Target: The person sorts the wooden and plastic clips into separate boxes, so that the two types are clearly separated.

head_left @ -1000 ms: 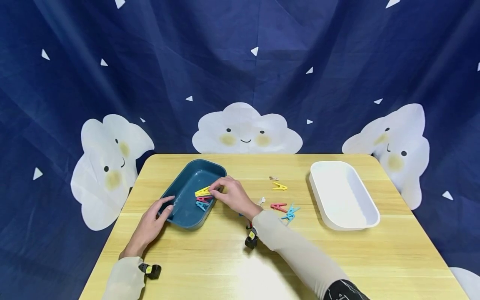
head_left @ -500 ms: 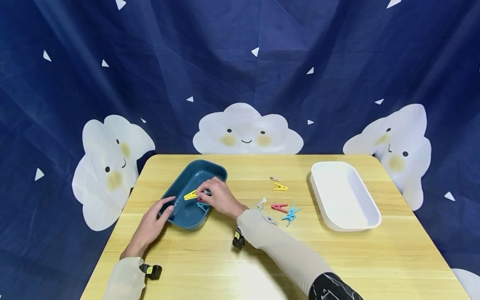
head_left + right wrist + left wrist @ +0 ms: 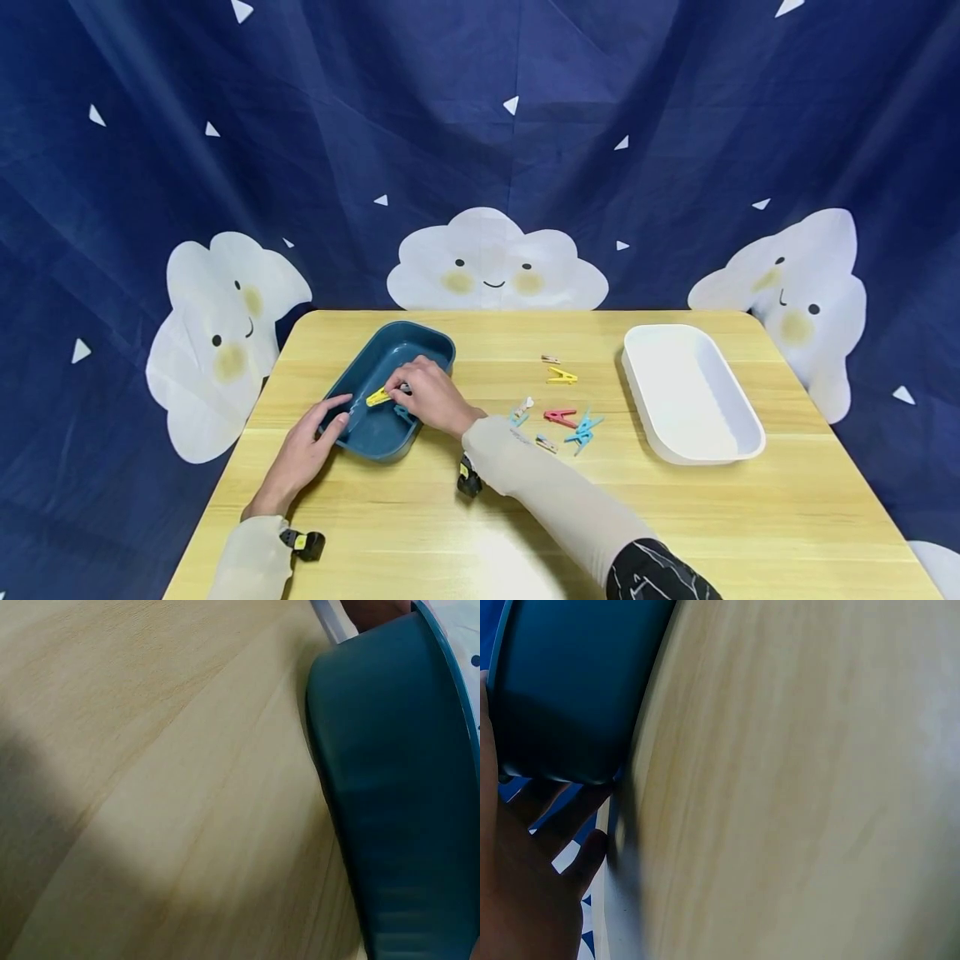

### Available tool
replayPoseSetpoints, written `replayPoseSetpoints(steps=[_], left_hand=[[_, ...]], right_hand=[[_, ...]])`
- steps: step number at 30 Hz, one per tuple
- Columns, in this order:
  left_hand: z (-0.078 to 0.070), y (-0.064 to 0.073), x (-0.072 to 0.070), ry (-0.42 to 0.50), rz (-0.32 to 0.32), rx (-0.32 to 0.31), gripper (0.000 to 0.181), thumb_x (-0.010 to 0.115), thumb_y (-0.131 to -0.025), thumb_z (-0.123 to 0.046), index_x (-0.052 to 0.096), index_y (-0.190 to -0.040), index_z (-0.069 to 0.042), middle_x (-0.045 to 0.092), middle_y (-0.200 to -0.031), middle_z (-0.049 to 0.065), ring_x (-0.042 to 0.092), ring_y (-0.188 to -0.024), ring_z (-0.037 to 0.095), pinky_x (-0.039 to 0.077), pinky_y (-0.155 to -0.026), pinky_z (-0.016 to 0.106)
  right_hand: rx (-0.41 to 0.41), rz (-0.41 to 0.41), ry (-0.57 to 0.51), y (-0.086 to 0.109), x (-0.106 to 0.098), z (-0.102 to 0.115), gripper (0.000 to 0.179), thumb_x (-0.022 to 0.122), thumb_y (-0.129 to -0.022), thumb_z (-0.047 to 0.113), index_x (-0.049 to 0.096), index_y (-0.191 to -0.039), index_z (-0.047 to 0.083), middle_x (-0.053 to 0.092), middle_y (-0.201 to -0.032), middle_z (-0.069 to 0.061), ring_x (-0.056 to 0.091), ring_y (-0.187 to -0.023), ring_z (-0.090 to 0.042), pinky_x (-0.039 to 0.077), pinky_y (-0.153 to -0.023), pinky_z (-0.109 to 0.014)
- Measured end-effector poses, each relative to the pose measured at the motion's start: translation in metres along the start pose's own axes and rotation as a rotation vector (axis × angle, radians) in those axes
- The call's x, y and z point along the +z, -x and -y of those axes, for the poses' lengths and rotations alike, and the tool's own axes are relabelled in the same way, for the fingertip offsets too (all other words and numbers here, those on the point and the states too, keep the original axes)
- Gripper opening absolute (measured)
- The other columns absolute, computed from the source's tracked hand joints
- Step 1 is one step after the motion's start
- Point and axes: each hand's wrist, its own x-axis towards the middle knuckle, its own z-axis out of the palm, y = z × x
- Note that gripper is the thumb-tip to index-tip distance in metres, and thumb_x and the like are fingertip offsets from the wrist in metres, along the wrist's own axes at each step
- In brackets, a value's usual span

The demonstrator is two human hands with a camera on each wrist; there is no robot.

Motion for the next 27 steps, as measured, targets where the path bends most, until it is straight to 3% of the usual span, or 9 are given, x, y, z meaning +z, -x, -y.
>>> replayPoseSetpoints(steps=[5,11,21,27], left_hand=[[-0.002,0.0,0.0,-0.009,0.001,0.004,0.054,0.049,-0.116,-0.049,0.054,-0.16,-0.017,0.05,-0.166,0.021,0.04,-0.157,0.048,0.032,-0.124,0.073],[-0.003,0.0,0.0,-0.011,-0.002,0.001,0.053,0.049,-0.116,-0.048,0.054,-0.16,-0.017,0.05,-0.166,0.021,0.04,-0.157,0.048,0.032,-0.124,0.073],[-0.004,0.002,0.0,-0.017,-0.005,0.011,0.054,0.048,-0.117,-0.048,0.053,-0.16,-0.017,0.05,-0.165,0.022,0.041,-0.156,0.049,0.032,-0.123,0.074],[0.0,0.001,0.001,-0.007,-0.001,0.016,0.054,0.048,-0.117,-0.049,0.053,-0.16,-0.017,0.05,-0.165,0.021,0.041,-0.156,0.048,0.033,-0.123,0.074]], right_hand=[[-0.008,-0.014,-0.014,0.0,0.0,0.0,0.01,0.078,-0.104,0.022,0.085,-0.11,0.018,0.082,-0.11,0.006,0.067,-0.106,-0.015,0.055,-0.1,-0.025],[0.051,-0.041,-0.146,0.002,-0.004,0.0,0.011,0.08,-0.102,0.018,0.085,-0.111,0.015,0.082,-0.112,0.005,0.065,-0.108,-0.015,0.055,-0.099,-0.028],[0.097,-0.079,-0.333,0.016,-0.019,-0.009,0.015,0.078,-0.103,0.019,0.084,-0.114,0.01,0.082,-0.116,0.002,0.066,-0.118,-0.018,0.051,-0.115,-0.039],[0.152,-0.098,-0.357,0.032,-0.033,-0.023,0.018,0.079,-0.103,0.02,0.083,-0.117,0.01,0.081,-0.118,0.0,0.066,-0.115,-0.023,0.055,-0.107,-0.046]])
